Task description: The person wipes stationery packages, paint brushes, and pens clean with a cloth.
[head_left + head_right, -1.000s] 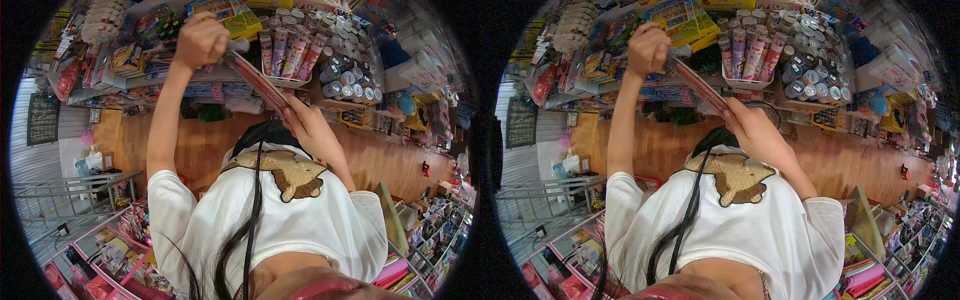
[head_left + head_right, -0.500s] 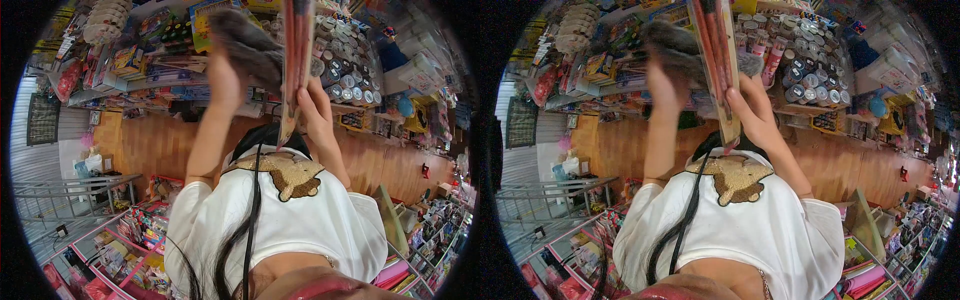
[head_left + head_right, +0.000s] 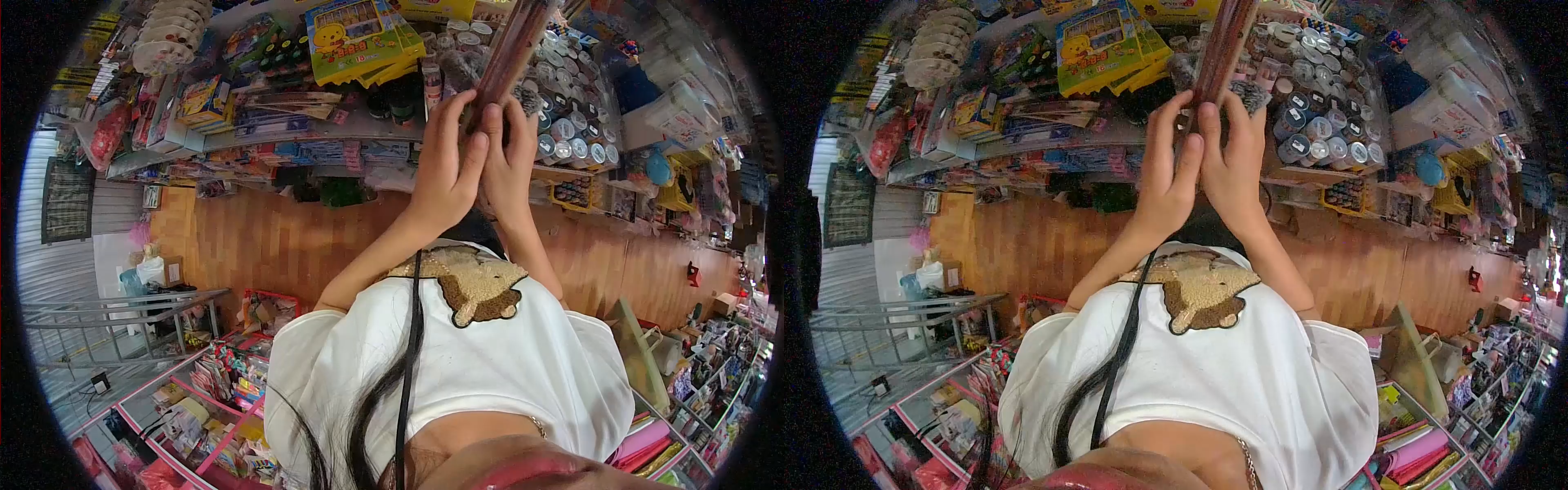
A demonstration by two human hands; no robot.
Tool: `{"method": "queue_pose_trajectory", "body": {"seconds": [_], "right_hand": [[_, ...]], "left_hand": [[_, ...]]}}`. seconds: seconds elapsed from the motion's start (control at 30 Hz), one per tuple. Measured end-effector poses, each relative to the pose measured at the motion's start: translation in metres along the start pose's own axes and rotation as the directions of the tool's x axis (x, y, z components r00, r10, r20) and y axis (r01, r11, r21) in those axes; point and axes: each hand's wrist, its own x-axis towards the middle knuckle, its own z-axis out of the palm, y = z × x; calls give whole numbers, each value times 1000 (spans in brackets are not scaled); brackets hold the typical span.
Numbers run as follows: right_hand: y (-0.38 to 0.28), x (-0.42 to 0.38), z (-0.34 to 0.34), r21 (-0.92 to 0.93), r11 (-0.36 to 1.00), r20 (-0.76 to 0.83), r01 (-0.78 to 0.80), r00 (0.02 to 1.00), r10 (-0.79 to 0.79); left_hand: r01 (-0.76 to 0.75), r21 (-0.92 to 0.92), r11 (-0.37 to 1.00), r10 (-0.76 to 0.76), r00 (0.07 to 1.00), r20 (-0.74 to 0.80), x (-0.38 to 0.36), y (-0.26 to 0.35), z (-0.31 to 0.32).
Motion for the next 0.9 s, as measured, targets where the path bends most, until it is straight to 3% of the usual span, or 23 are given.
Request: {"method": "queue_pose_trajectory", "body": {"seconds": [0.07,0.17,0.2,0.33,0.43,0.47,0.5,0.57,0.6,0.67,0.7,0.77,0.8,0.87,0.9], "right_hand": [[3,-2,0,10,1000,63,-4,998,3],[15,-4,6,91,980,54,174,982,-180],[4,-5,2,153,986,117,60,990,-78],[5,-3,-1,65,993,182,98,977,-108],[6,-1,-3,-79,941,78,328,944,-322],[6,-3,-8,23,980,71,199,977,-200],[-3,-3,-12,124,970,-35,210,978,-207],[7,-5,-16,14,926,-213,377,906,-365],[2,-9,-19,64,922,-166,381,916,-367],[2,-7,-12,-59,812,42,581,814,-580],[3,-4,-9,-105,732,153,673,738,-657],[11,6,-7,-180,694,191,698,716,-671],[15,13,-5,-215,671,211,710,704,-678],[21,29,-6,-319,564,170,762,631,-756],[23,35,-9,-367,555,167,747,639,-750]], "left_hand": [[-21,26,999,21,1000,-20,-6,-5,6],[32,32,999,-32,999,-25,-12,-7,8],[58,31,998,-58,998,-22,-12,-5,7],[74,136,988,-75,997,6,-8,-3,-4],[151,56,987,-152,988,14,-3,-13,-17],[262,-13,965,-262,965,-31,-1,-16,-21],[394,-100,914,-393,919,27,1,-16,-28],[421,-210,883,-424,905,33,4,-10,-31],[465,-264,845,-473,880,36,2,-8,-30],[542,-368,755,-566,823,52,-2,-7,-23],[423,-263,867,-435,900,13,-8,-14,-20],[136,-36,990,-137,991,-9,-23,-32,-13],[236,-120,964,-232,972,40,-18,-24,-17],[273,-36,961,-269,959,92,-13,-12,-24],[294,8,956,-293,949,116,-12,-7,-27]]}}
